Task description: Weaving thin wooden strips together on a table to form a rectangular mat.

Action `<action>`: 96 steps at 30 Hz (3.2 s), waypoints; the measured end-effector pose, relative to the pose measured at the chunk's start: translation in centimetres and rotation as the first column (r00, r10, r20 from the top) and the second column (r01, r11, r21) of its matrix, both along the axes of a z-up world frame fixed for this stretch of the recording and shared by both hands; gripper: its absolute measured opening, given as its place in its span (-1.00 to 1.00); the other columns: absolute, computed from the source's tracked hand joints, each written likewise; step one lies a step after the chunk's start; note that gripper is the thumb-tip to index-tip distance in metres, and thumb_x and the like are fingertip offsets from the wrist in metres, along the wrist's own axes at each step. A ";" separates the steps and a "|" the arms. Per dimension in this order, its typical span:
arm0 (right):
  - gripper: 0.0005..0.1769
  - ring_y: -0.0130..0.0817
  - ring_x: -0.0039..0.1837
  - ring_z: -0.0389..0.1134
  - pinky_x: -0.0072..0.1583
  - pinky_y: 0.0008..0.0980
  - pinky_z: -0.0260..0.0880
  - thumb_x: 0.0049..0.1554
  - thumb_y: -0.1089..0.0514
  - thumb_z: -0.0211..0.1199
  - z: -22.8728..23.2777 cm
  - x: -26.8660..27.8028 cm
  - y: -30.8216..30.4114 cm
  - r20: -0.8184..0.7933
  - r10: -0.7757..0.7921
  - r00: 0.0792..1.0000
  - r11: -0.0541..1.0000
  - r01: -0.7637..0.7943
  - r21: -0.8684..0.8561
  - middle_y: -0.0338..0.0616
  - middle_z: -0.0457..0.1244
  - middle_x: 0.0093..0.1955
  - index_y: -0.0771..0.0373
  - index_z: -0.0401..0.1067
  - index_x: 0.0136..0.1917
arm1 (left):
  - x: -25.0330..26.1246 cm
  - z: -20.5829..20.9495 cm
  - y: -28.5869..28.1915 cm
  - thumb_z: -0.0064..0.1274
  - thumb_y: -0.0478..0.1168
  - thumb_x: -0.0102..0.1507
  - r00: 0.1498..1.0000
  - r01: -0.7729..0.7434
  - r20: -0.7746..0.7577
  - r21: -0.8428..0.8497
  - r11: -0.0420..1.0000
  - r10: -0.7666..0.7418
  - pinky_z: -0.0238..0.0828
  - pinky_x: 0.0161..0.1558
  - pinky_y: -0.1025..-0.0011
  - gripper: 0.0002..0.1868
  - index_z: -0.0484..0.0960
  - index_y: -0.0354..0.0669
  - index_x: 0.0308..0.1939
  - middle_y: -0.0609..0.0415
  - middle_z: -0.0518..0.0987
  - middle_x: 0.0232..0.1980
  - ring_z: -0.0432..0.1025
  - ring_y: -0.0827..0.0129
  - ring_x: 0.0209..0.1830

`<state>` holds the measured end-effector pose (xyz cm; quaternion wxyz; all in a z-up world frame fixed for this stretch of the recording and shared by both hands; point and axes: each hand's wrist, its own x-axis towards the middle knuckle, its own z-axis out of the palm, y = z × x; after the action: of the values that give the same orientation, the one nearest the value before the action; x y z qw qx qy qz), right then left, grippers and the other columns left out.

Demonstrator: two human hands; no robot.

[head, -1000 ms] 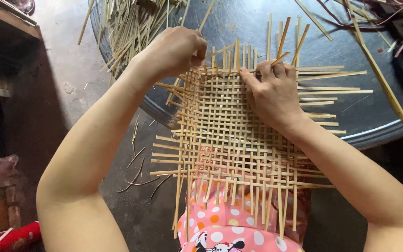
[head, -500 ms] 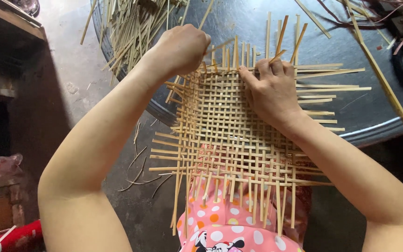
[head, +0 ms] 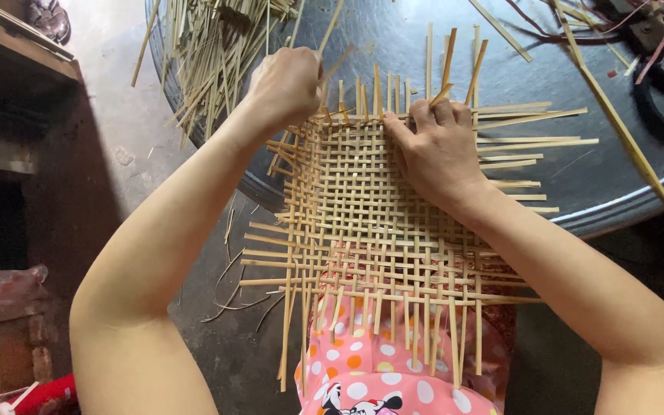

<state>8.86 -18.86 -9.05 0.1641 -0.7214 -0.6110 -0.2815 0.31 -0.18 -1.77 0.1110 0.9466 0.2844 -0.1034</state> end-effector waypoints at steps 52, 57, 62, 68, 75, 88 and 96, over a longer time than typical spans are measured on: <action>-0.76 -0.18 -0.20 0.14 -0.15 -0.27 0.06 0.01 0.12 0.08 0.2 0.0 0.0 -0.002 0.005 1.000 1.000 -0.005 -0.001 -0.07 0.19 -0.20 0.06 0.35 0.00 | 0.5 2.7 -0.3 -0.19 -0.42 0.13 0.991 -0.123 -0.008 -0.385 0.915 0.130 0.48 -0.54 0.55 -0.83 0.39 -0.27 -0.57 -0.04 0.45 -0.61 0.44 0.42 -0.67; -0.77 -0.20 -0.21 0.12 -0.16 -0.29 0.06 0.01 0.11 0.09 0.2 0.1 0.0 0.006 0.004 1.000 1.000 -0.005 0.019 -0.10 0.16 -0.22 0.05 0.35 -0.02 | 0.5 2.4 0.0 -0.19 -0.42 0.13 0.994 -0.094 0.007 -0.380 0.920 0.105 0.45 -0.55 0.57 -0.82 0.38 -0.25 -0.60 -0.01 0.44 -0.60 0.43 0.44 -0.67; -0.83 -0.19 -0.21 0.15 -0.13 -0.29 0.05 0.05 0.12 0.05 0.7 -0.1 -0.1 -0.064 0.009 0.998 1.000 -0.008 0.017 -0.10 0.19 -0.22 0.08 0.32 -0.05 | -0.1 3.0 -0.6 -0.14 -0.39 0.14 0.982 -0.146 0.047 -0.443 0.885 0.185 0.48 -0.55 0.59 -0.85 0.38 -0.26 -0.55 -0.07 0.48 -0.47 0.43 0.42 -0.63; -0.75 -0.17 -0.10 0.23 0.03 -0.21 0.15 0.01 0.23 0.05 1.1 -0.6 -0.1 0.090 -0.029 0.995 0.999 0.031 -0.015 -0.02 0.21 -0.04 0.17 0.33 0.00 | -1.0 2.1 -0.3 -0.12 -0.37 0.16 0.976 -0.047 0.178 -0.395 0.918 0.127 0.49 -0.59 0.55 -0.84 0.43 -0.29 -0.54 -0.07 0.47 -0.55 0.42 0.41 -0.69; -0.90 -0.42 -0.26 0.20 -0.32 -0.54 0.09 -0.05 0.23 0.14 5.0 -2.8 0.4 0.313 0.014 0.950 0.999 -0.024 0.030 -0.18 0.20 -0.24 0.20 0.36 -0.19 | -1.7 2.6 -0.5 -0.13 -0.37 0.16 0.974 -0.063 0.174 -0.420 0.906 0.148 0.52 -0.54 0.55 -0.86 0.45 -0.35 -0.49 -0.09 0.47 -0.54 0.44 0.40 -0.66; -0.87 -0.20 -0.16 0.11 -0.14 -0.21 -0.01 -0.02 0.09 0.19 3.0 0.5 7.9 -0.576 0.229 0.784 0.924 -0.361 -0.125 -0.17 0.21 -0.22 0.15 0.45 -0.20 | -3.1 3.2 -0.4 -0.16 -0.39 0.09 0.939 -0.048 0.248 -0.589 0.807 0.237 0.46 -0.50 0.59 -0.85 0.46 -0.26 -0.59 0.03 0.47 -0.64 0.40 0.51 -0.65; -0.86 -0.24 -0.13 0.21 -0.15 -0.21 0.15 0.02 0.15 0.08 3.2 0.6 8.3 -0.774 0.339 0.535 0.864 -0.502 0.032 -0.18 0.27 -0.17 0.15 0.45 -0.19 | -3.1 3.0 -0.2 -0.16 -0.36 0.12 0.943 -0.055 0.238 -0.582 0.812 0.234 0.47 -0.46 0.60 -0.84 0.44 -0.25 -0.57 0.05 0.48 -0.63 0.42 0.51 -0.63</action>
<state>9.41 -10.57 -5.89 0.3955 -0.6139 -0.6653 0.1552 -2.79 -0.34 1.26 0.4364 0.8503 0.2925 -0.0302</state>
